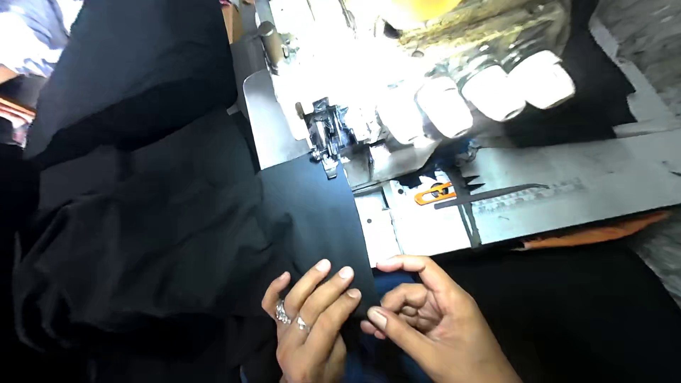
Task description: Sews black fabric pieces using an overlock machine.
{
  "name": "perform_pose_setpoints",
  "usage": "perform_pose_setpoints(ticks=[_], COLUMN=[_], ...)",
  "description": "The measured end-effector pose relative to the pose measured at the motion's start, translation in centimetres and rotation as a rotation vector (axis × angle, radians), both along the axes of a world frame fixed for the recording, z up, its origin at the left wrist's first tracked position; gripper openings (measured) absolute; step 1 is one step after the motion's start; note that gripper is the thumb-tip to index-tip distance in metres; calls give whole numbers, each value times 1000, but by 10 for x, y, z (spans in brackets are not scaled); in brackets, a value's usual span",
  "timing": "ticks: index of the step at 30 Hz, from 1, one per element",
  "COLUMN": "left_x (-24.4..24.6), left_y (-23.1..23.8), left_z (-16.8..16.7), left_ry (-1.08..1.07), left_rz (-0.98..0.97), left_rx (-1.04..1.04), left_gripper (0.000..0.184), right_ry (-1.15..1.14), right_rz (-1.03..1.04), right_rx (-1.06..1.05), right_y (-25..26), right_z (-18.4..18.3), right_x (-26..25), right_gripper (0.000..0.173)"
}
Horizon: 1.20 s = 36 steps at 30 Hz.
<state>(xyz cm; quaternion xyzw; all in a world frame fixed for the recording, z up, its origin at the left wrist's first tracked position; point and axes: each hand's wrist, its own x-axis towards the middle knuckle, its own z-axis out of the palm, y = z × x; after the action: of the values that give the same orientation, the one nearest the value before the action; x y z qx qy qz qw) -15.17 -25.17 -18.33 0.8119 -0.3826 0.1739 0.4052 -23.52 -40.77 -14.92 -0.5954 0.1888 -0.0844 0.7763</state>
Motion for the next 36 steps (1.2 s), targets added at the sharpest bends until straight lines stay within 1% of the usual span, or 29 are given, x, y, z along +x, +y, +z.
perform_pose_setpoints(ticks=[4, 7, 10, 12, 14, 16, 19, 21, 23, 24, 27, 29, 31, 33, 36], left_x=[28, 45, 60, 69, 78, 88, 103, 110, 109, 106, 89, 78, 64, 48, 38], left_y=[-13, -21, -28, -33, -38, -43, -49, -48, -44, -41, -31, -26, -25, -33, -52], left_z=[4, 9, 17, 21, 26, 32, 36, 38, 40, 42, 46, 51, 57, 56, 42], left_ry=[-54, -73, -61, -45, -26, -15, -3, 14, 40, 43, 28, 8, 18, 71, 165], left_rz=[31, 56, 77, 92, 108, 132, 153, 161, 175, 191, 250, 286, 288, 215, -4], left_rx=[-16, -18, -3, 14, 47, 99, 167, 195, 217, 231, 283, 308, 290, 252, 245], left_gripper=[20, 21, 26, 30, 32, 34, 35, 36, 40, 43, 43, 42, 40, 35, 26], right_ry=[-117, -202, -242, -250, -244, -246, -253, -266, -267, -271, -268, -269, -246, -205, -125], right_rz=[-38, -50, -55, -67, -96, -139, -148, -120, -87, -71, -37, -27, -38, -76, -105], right_rx=[-61, -130, -256, -380, -479, -504, -480, -425, -393, -377, -324, -296, -277, -264, -243], right_y=[-12, -20, -29, -34, -38, -37, -33, -31, -29, -29, -26, -23, -22, -24, -31], right_z=[-8, -8, -4, -4, -5, -7, -8, -8, -7, -7, -8, -9, -9, -10, -12], right_x=[29, 50, 70, 83, 93, 98, 93, 87, 78, 75, 67, 66, 66, 68, 80], right_gripper=[47, 38, 25, 17, 16, 18, 21, 24, 26, 25, 16, 15, 15, 17, 21])
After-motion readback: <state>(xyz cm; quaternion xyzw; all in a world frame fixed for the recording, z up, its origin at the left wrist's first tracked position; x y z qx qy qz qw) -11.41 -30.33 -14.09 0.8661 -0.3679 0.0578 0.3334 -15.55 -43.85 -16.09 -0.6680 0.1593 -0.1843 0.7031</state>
